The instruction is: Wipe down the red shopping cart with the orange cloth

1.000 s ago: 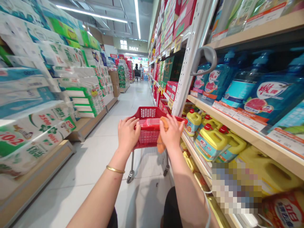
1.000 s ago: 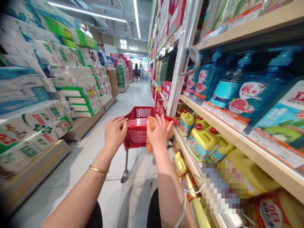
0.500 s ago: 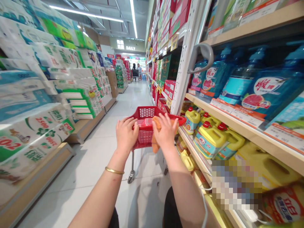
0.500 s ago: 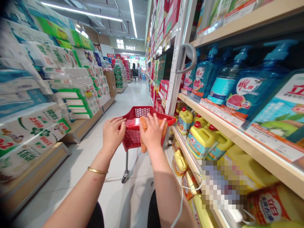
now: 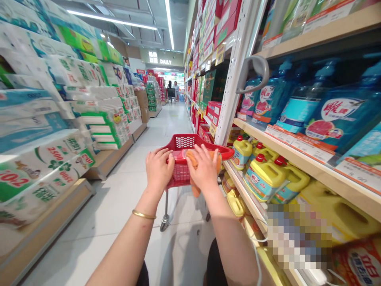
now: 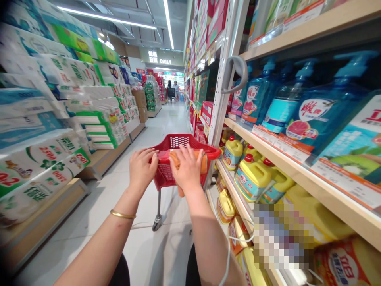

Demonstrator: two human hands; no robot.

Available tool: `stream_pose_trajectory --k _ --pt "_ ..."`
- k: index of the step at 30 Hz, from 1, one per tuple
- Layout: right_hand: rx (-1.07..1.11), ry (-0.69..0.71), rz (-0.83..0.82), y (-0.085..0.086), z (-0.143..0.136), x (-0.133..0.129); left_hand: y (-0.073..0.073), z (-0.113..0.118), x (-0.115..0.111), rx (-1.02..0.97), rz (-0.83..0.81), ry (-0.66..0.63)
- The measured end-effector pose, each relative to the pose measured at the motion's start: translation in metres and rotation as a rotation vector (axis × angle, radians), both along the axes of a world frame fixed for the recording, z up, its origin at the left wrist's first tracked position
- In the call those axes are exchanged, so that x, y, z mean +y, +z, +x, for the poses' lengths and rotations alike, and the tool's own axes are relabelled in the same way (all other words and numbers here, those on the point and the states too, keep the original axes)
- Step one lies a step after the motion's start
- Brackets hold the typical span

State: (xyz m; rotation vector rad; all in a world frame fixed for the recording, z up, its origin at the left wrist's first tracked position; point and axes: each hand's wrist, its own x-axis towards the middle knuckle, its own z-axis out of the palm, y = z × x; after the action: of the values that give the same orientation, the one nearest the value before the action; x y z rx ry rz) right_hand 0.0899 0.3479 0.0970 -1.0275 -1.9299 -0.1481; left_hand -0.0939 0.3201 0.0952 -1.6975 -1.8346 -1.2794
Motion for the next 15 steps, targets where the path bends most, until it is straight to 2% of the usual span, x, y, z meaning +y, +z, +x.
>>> stream_pose_trajectory --k 4,6,8,11,13,15 --pt "0.302 -0.405 -0.1 -0.011 0.044 0.034 0.0 0.002 -0.001 0.007 -0.009 -0.022" --pt "0.346 -0.482 -0.129 -0.014 0.05 0.038 0.0 0.005 -0.002 0.003 -0.011 -0.023" --pt "0.28 -0.404 -0.107 -0.013 0.037 0.029 0.001 0.006 -0.002 -0.008 -0.008 -0.014" --pt "0.055 -0.107 -0.036 -0.006 0.001 0.003 0.002 0.006 -0.001 -0.017 -0.012 0.0" --pt "-0.063 0.053 0.002 -0.001 -0.013 -0.008 0.003 0.004 -0.001 -0.015 -0.023 0.001" --pt "-0.058 0.055 0.016 0.001 -0.009 -0.005 0.003 0.003 -0.002 -0.011 -0.03 0.0"
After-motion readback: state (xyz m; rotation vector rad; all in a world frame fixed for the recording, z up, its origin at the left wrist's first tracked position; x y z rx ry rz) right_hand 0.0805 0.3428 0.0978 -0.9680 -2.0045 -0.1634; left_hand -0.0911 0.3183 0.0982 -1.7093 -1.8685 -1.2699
